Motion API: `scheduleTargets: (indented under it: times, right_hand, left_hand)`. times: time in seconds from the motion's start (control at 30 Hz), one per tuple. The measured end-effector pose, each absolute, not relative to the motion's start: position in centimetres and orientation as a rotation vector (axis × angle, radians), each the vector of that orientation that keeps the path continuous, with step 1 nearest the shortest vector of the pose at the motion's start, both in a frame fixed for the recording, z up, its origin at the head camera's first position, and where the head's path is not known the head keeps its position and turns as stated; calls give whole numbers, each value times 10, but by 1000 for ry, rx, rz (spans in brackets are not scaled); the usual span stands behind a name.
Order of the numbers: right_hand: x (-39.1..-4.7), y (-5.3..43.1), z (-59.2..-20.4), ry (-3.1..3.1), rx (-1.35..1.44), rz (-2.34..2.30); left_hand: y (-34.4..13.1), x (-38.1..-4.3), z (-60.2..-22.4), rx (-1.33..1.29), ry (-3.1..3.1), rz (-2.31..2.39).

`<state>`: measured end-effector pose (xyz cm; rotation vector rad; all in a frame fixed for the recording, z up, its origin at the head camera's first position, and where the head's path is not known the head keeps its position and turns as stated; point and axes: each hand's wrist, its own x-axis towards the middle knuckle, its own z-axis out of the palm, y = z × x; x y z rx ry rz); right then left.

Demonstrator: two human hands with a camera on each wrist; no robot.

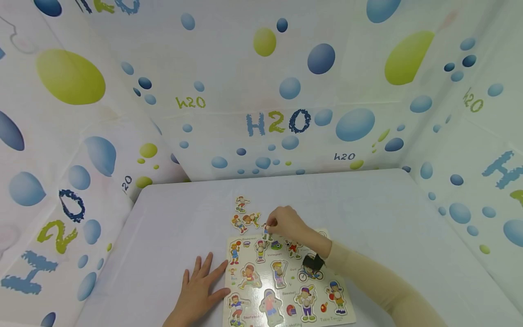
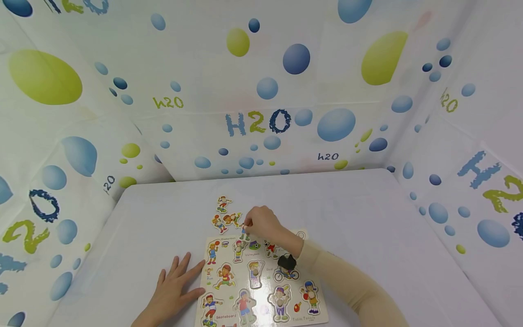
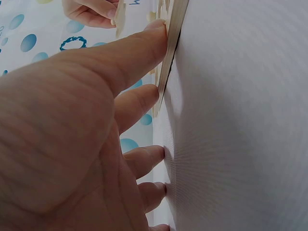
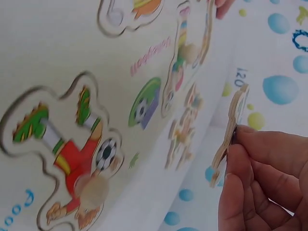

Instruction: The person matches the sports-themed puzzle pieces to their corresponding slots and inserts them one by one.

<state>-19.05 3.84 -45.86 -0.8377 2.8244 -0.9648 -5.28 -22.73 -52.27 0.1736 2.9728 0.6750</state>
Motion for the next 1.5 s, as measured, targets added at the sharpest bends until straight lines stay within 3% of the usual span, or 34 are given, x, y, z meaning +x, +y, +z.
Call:
scheduleTargets:
  times: [0.8, 1.5]
  right_hand:
    - [-142, 9, -453, 2658, -1064, -799]
    - [-145, -8, -455, 2682, -1094, -748]
  left_hand:
    - [-228, -53, -519, 196, 2958, 699]
    - [-229, -53, -520, 224, 2974, 706]
